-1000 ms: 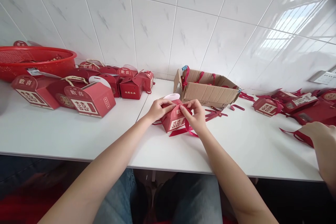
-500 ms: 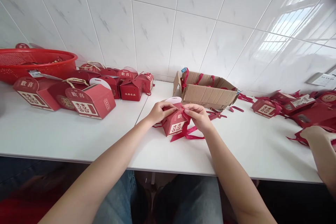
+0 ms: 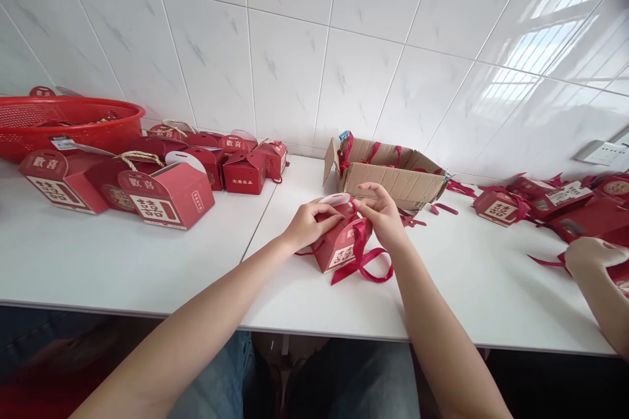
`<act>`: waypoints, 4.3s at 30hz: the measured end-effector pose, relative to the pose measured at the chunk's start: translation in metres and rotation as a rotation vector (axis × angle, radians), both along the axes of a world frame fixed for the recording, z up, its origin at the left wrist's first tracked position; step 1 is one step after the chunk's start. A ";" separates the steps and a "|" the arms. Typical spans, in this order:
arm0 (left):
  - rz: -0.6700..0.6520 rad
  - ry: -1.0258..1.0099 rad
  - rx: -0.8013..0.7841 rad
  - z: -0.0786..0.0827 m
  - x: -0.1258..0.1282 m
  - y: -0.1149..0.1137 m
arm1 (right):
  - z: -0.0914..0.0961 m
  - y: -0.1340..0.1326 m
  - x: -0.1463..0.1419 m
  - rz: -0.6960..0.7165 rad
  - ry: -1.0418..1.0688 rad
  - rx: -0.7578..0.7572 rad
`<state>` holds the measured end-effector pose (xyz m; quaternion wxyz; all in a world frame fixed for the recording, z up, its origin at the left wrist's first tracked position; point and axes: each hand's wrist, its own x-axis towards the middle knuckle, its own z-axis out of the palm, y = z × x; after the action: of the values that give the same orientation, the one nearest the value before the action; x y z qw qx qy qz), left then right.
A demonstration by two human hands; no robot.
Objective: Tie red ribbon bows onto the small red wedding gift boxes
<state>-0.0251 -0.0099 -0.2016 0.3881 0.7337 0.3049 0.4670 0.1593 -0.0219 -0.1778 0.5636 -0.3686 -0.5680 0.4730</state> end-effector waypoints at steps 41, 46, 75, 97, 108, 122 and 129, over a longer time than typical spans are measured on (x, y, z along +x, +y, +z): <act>-0.179 -0.376 -0.344 0.017 0.002 -0.015 | 0.003 -0.005 0.005 0.240 -0.116 -0.191; -0.144 -0.149 -0.371 0.024 0.009 -0.015 | 0.001 -0.003 0.003 0.314 -0.097 -0.169; 0.069 -0.591 -0.404 0.108 -0.014 -0.008 | -0.001 -0.088 0.051 0.002 -0.312 -0.261; 0.117 -0.620 -0.487 0.157 -0.056 -0.003 | 0.015 -0.124 0.047 0.073 -0.028 -0.286; 0.158 -0.561 -0.442 0.178 -0.044 -0.029 | 0.053 -0.104 0.060 0.096 0.239 -0.060; 0.088 -0.449 -0.109 0.175 -0.021 -0.033 | 0.090 -0.077 0.026 -0.239 0.020 0.285; 0.146 -0.403 -0.004 0.170 -0.018 -0.039 | 0.102 -0.074 0.012 -0.329 0.111 0.277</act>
<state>-0.0432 -0.0486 -0.0320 0.4079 0.6006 0.2742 0.6306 0.1709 -0.0959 -0.0753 0.7089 -0.3489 -0.5278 0.3116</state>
